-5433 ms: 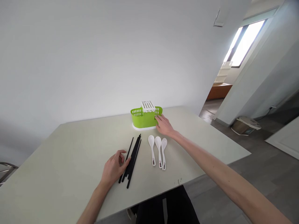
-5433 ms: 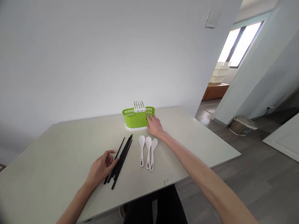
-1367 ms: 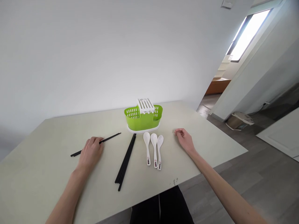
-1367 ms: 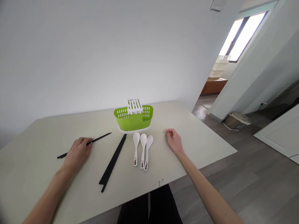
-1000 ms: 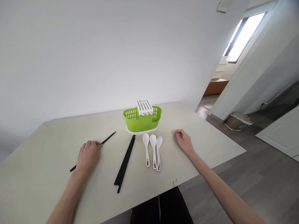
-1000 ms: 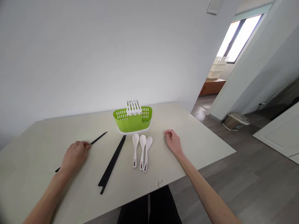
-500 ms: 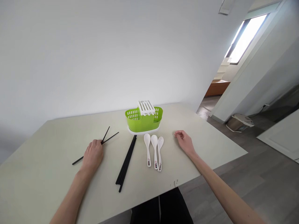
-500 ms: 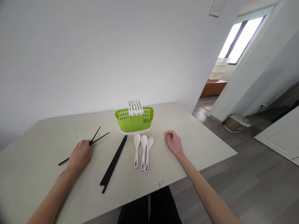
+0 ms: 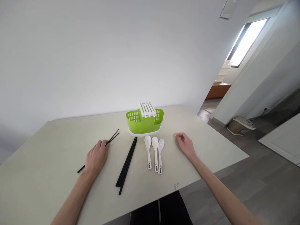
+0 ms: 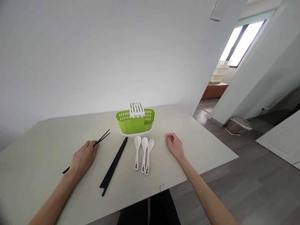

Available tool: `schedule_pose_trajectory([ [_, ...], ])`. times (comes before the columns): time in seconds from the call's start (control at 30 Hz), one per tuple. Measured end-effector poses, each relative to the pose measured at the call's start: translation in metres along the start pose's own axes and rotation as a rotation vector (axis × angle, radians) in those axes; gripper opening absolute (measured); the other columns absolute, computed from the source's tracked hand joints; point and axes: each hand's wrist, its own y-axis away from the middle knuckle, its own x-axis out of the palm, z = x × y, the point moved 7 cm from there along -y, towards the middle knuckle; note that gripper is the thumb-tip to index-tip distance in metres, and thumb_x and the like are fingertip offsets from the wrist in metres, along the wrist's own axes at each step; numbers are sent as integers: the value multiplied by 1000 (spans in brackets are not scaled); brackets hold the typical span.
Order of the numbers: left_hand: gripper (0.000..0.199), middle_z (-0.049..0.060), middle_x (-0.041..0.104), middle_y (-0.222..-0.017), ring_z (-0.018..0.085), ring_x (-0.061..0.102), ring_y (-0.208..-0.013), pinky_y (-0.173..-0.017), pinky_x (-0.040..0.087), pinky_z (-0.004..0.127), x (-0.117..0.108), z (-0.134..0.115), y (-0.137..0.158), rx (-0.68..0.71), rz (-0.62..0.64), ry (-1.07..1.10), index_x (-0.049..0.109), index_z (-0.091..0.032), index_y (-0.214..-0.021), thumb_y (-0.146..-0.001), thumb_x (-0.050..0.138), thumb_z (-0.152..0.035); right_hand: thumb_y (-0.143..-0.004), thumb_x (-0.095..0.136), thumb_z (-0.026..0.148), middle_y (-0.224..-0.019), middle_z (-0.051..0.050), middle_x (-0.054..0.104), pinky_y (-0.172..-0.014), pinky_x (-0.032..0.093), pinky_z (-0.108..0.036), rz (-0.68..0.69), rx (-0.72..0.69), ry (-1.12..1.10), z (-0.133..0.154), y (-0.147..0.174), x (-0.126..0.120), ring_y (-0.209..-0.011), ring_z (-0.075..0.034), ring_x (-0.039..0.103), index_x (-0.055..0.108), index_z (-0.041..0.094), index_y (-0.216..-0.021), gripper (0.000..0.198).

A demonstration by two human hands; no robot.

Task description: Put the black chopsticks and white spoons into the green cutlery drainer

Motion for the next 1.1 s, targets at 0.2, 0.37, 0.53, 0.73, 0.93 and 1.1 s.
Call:
schedule_pose_trajectory([
  [0.2,41,14,74,-115,32,72,-103,-75,52,39,-1,-1,0,0,12,27,59,-19,-118,-108,24,-38,-89,54,45,-99,-8,77,-93,54,-44,0,-6,-1,-2,0,0,-91,-26,71,66,25,-95,24],
  [0.37,41,14,75,-114,32,72,-103,-75,51,39,-1,-3,0,1,19,49,57,-19,-115,-108,22,-39,-89,54,44,-101,-8,77,-94,54,-44,-2,3,-4,-4,0,0,-92,-26,72,66,25,-96,24],
  [0.53,41,13,74,-117,30,72,-88,-69,48,38,-10,-6,0,-17,-10,149,55,-20,-116,-108,22,-43,-88,53,42,-100,-7,77,-95,54,-44,4,5,3,-4,-1,1,-92,-25,72,67,25,-96,24],
  [0.73,32,-3,55,-69,16,49,-58,-60,41,28,-57,-8,12,-91,-310,629,47,-25,-91,-102,48,-55,-88,53,42,-101,-8,77,-94,53,-42,3,4,-6,-3,-1,0,-92,-24,72,66,24,-94,23],
  [0.93,54,-8,21,-61,10,21,-51,-49,19,28,-80,0,24,-135,-483,1274,24,-25,-69,-100,58,-53,-87,53,41,-105,-9,77,-96,52,-42,17,24,-16,-4,0,-1,-96,-25,71,66,23,-97,24],
  [1.1,58,-8,18,-60,9,18,-50,-47,13,29,-78,12,28,-193,-489,1465,25,-24,-66,-99,62,-52,-87,53,40,-104,-9,77,-96,52,-42,20,24,-25,-5,0,-1,-95,-25,71,66,23,-96,23],
])
